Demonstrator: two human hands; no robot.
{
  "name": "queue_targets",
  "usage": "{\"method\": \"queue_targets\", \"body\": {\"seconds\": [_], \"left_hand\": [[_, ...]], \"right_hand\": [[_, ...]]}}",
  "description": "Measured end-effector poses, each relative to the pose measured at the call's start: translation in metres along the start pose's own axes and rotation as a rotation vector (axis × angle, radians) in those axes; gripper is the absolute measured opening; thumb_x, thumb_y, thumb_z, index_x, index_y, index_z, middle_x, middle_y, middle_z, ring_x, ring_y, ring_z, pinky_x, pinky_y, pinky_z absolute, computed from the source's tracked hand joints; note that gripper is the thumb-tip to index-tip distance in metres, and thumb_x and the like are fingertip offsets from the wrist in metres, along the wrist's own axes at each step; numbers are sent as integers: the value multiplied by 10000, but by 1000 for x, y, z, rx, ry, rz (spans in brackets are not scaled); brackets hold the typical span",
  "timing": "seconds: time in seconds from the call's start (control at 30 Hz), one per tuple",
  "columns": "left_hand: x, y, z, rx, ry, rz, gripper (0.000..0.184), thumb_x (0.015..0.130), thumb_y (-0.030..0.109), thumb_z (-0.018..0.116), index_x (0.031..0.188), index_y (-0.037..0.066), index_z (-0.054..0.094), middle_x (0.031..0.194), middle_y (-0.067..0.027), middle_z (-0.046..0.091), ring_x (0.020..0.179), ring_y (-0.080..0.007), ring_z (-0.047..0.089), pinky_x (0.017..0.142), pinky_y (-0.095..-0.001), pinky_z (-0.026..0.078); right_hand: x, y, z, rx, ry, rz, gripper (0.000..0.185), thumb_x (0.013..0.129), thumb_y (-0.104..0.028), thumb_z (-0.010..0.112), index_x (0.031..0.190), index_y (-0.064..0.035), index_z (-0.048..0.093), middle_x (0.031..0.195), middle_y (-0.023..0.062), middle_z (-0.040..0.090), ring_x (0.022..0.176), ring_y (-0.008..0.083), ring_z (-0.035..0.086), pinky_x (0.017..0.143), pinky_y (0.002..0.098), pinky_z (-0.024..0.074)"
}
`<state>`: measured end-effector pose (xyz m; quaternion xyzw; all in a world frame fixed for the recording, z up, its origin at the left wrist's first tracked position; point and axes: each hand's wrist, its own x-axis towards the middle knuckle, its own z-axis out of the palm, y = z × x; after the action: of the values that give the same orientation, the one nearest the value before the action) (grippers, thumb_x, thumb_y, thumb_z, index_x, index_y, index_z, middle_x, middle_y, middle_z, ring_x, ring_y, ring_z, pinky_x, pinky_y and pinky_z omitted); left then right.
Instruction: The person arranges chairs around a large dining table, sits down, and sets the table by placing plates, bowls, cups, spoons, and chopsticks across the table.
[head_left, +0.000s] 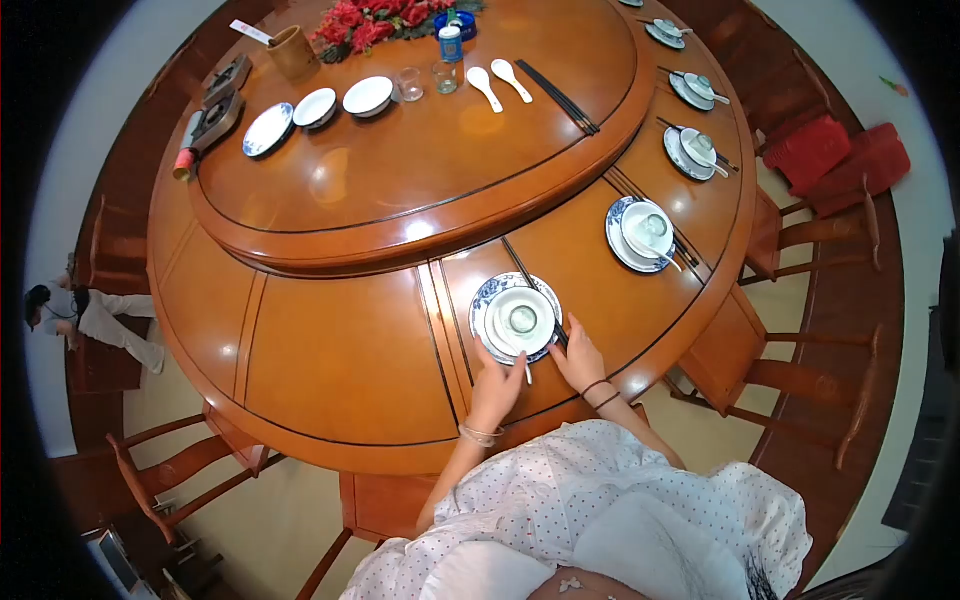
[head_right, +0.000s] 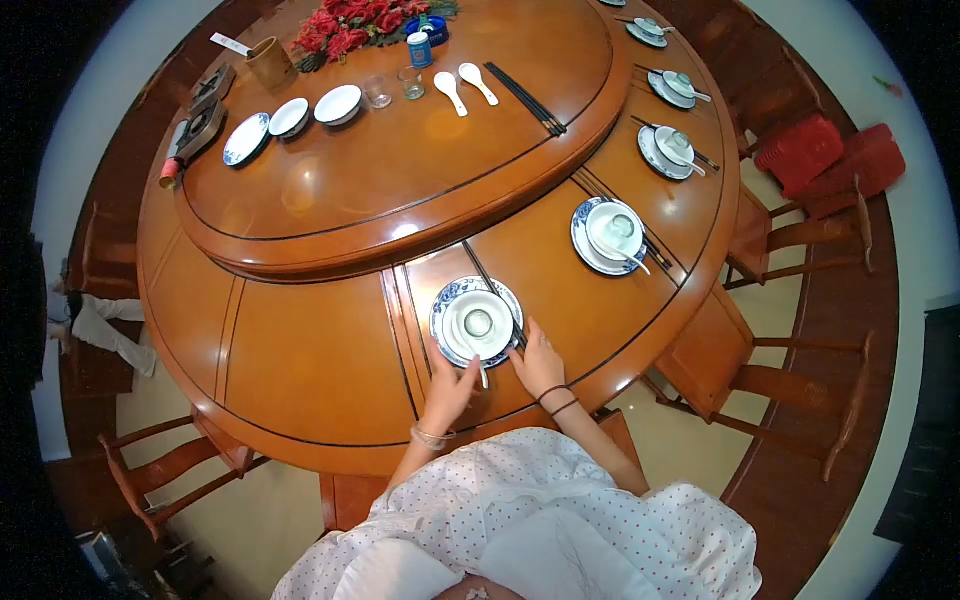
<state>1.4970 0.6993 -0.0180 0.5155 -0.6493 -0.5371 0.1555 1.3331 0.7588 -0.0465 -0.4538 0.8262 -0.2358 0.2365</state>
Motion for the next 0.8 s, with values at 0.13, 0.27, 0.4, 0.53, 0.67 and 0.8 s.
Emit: {"method": "queue_targets", "body": {"seconds": [0.13, 0.27, 0.4, 0.53, 0.67, 0.8], "left_hand": [[-3, 8, 10, 11, 71, 39, 783, 822, 231, 534, 1290, -101, 2, 595, -156, 587, 549, -304, 584, 505, -378, 448], [-5, 13, 11, 165, 103, 69, 710, 818, 144, 522, 1291, -101, 54, 560, -153, 563, 530, -321, 577, 493, -392, 435], [-8, 18, 5, 260, 80, 206, 628, 818, 101, 499, 1300, -54, 127, 585, -185, 560, 563, -362, 575, 497, -421, 427], [-20, 46, -10, 169, 82, 68, 565, 827, 81, 486, 1299, 7, 186, 612, -197, 558, 573, -361, 577, 497, -398, 427], [-28, 82, -28, 51, 232, 0, 508, 840, 51, 479, 1283, 22, 231, 588, -119, 570, 514, -208, 577, 475, -312, 437], [10, 123, -24, -356, 301, -30, 503, 874, 24, 442, 1318, 12, 206, 736, -100, 611, 590, -108, 571, 503, -217, 476]], "right_hand": [[7, -19, 13, -70, -74, 154, 533, 835, -201, 486, 1280, -36, 245, 1157, 242, 479, 914, 403, 543, 740, 458, 453], [1, -16, -3, -82, 5, 124, 401, 866, -162, 422, 1236, -38, 335, 1118, 221, 504, 861, 403, 552, 721, 463, 450], [-3, -6, -29, -52, 125, -60, 340, 875, -161, 425, 1188, -28, 407, 1047, 203, 531, 810, 382, 561, 686, 441, 456], [16, -8, -62, -31, 162, -136, 343, 872, -155, 451, 1188, -27, 412, 1029, 201, 542, 814, 379, 559, 659, 428, 459], [58, -10, -84, 99, 105, -152, 280, 873, -155, 455, 1115, -14, 435, 1027, 209, 548, 825, 383, 557, 653, 432, 456], [116, -17, -116, 192, 32, -260, 202, 866, -153, 474, 1007, -9, 455, 989, 210, 547, 829, 383, 544, 657, 429, 442]]}}
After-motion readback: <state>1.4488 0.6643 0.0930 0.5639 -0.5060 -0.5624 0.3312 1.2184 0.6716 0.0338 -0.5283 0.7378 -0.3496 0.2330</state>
